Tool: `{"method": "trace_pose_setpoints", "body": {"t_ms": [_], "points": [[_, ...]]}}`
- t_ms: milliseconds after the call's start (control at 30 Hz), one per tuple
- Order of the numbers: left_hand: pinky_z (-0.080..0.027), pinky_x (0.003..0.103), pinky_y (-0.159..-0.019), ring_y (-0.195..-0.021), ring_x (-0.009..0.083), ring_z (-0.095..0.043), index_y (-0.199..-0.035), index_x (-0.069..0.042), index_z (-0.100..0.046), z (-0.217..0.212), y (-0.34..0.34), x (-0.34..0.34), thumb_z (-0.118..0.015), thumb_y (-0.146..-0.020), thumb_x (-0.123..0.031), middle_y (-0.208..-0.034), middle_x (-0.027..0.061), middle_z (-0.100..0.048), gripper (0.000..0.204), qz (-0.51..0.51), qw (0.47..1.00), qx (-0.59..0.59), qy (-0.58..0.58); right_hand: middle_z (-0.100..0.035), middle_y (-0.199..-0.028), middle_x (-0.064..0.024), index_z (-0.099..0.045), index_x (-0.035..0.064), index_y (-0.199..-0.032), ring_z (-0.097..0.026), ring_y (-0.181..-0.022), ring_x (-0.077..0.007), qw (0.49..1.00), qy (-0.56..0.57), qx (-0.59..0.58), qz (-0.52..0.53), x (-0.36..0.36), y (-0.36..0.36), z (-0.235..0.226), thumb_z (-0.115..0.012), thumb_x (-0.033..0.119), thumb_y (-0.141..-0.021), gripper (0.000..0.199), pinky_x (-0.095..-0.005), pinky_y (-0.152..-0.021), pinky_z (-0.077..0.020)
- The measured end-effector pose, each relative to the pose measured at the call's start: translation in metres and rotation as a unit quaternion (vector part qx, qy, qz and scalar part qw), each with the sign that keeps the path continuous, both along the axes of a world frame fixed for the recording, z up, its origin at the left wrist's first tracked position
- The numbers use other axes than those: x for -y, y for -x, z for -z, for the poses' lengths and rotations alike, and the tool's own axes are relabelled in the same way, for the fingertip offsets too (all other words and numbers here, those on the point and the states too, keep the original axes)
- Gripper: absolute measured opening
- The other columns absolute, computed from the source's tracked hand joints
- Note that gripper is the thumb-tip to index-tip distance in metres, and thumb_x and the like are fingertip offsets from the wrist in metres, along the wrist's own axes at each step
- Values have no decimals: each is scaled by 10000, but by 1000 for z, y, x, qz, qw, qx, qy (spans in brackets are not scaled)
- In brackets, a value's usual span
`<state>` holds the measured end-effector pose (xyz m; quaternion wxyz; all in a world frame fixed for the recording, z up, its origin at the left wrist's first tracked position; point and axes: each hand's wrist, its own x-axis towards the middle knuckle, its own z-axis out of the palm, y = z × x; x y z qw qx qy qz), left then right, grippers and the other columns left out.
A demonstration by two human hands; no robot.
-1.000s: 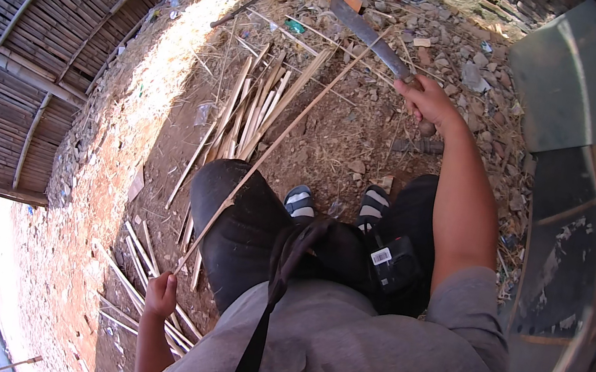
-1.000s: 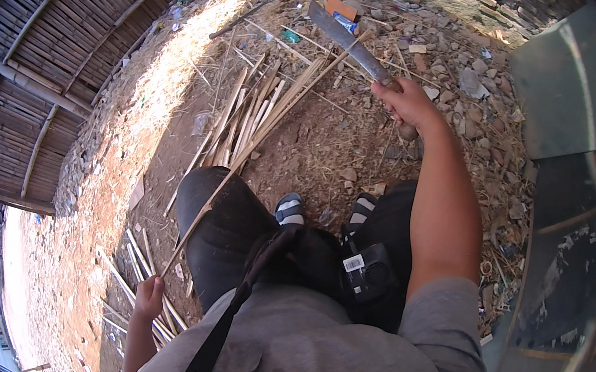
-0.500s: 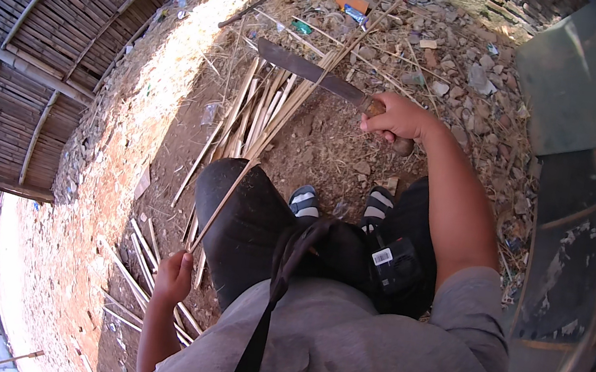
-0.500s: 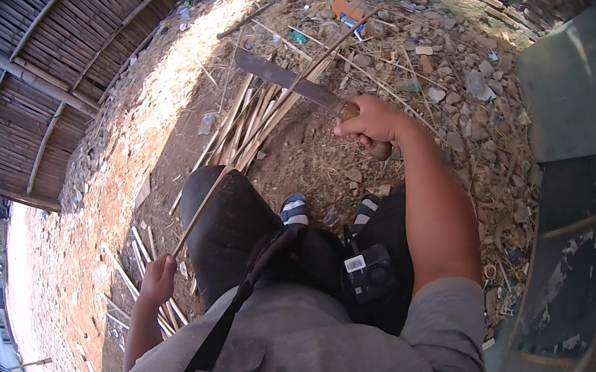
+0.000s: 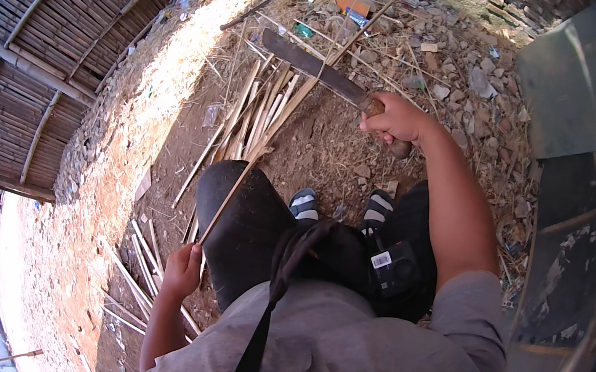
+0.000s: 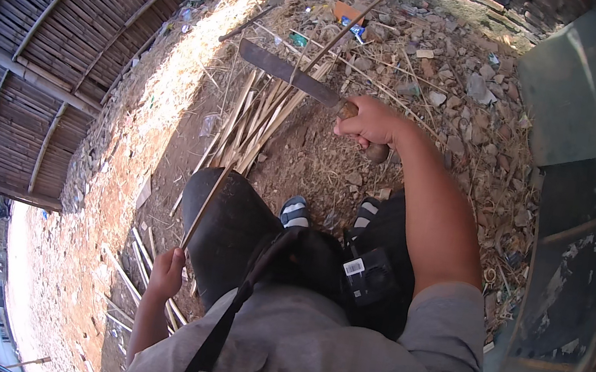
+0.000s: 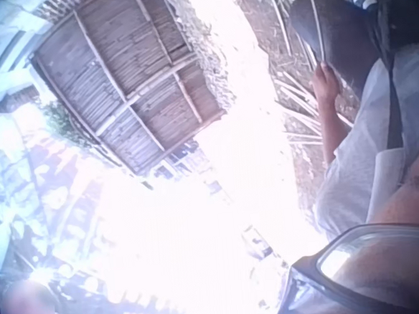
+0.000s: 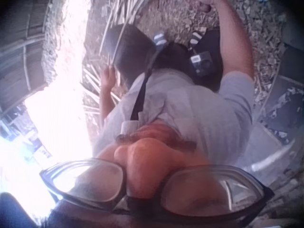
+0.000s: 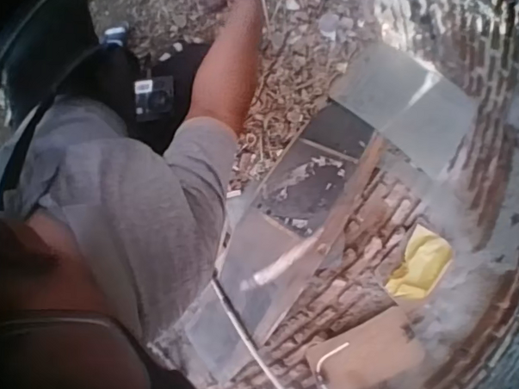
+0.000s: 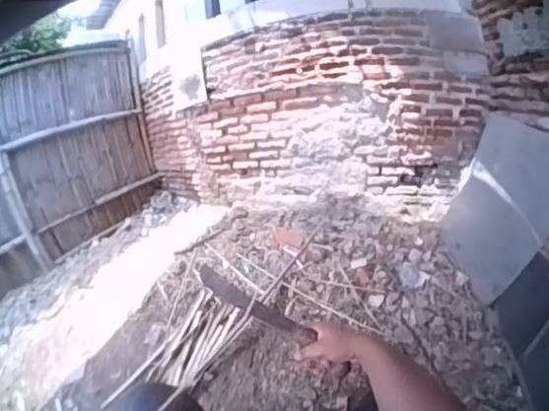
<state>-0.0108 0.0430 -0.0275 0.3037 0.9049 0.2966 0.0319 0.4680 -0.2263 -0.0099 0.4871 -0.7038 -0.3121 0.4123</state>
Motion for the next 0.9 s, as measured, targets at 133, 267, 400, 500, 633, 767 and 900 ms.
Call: {"method": "trace_pose_setpoints", "body": {"t_ms": [133, 267, 400, 500, 633, 767, 900], "points": [[-414, 475, -590, -614, 410, -555, -783, 24, -527, -3, 12, -8, -425, -1067, -375, -641, 228, -530, 501, 4, 1000, -12, 9, -517, -645, 31, -566, 73, -943, -444, -458, -53, 990, -64, -49, 113, 24, -25, 6, -709, 118, -871, 166, -260, -462, -384], [-408, 412, -591, -632, 251, -515, -778, 12, -541, 2, 7, 1, -402, -1074, -448, -632, 131, -517, 564, 1, 1000, -7, 0, -520, -653, 32, -561, 66, -942, -445, -464, -54, 984, -74, -57, 154, 23, -18, -3, -717, 128, -861, 186, -264, -462, -386], [-431, 479, -600, -646, 419, -593, -788, 14, -552, -3, -16, 11, -407, -1070, -415, -656, 236, -561, 533, 2, 1000, -17, -5, -544, -675, 25, -567, 57, -942, -459, -469, -55, 998, 41, 21, -42, 0, 15, -7, -727, 131, -853, 198, -268, -464, -396], [-436, 480, -604, -657, 417, -603, -790, 20, -556, -10, -18, 10, -398, -1072, -430, -663, 238, -570, 554, 2, 999, -30, -11, -549, -676, 21, -570, 55, -949, -464, -468, -55, 991, 68, 56, -98, -5, 26, -19, -728, 130, -854, 199, -263, -463, -397], [-439, 468, -606, -658, 398, -610, -790, 23, -562, -7, -10, 4, -399, -1072, -444, -664, 227, -581, 568, 3, 999, -35, -15, -536, -647, 23, -554, 71, -971, -459, -466, -55, 998, -34, -20, 49, 15, -10, 1, -728, 137, -863, 214, -251, -457, -382], [-436, 441, -601, -634, 329, -604, -796, 20, -566, -10, -13, 16, -401, -1076, -438, -650, 191, -579, 562, -13, 1000, -6, 27, -532, -635, 25, -546, 75, -939, -463, -468, -70, 987, -69, -43, 140, 20, -19, 1, -727, 145, -865, 208, -271, -479, -397], [-434, 413, -602, -621, 254, -576, -800, 23, -562, -3, -22, 15, -394, -1085, -420, -646, 157, -569, 552, -5, 999, -3, 53, -578, -680, -3, -584, 49, -956, -522, -512, -93, 999, 11, 30, 22, 4, 6, 0, -739, 179, -843, 231, -289, -509, -431]]}}
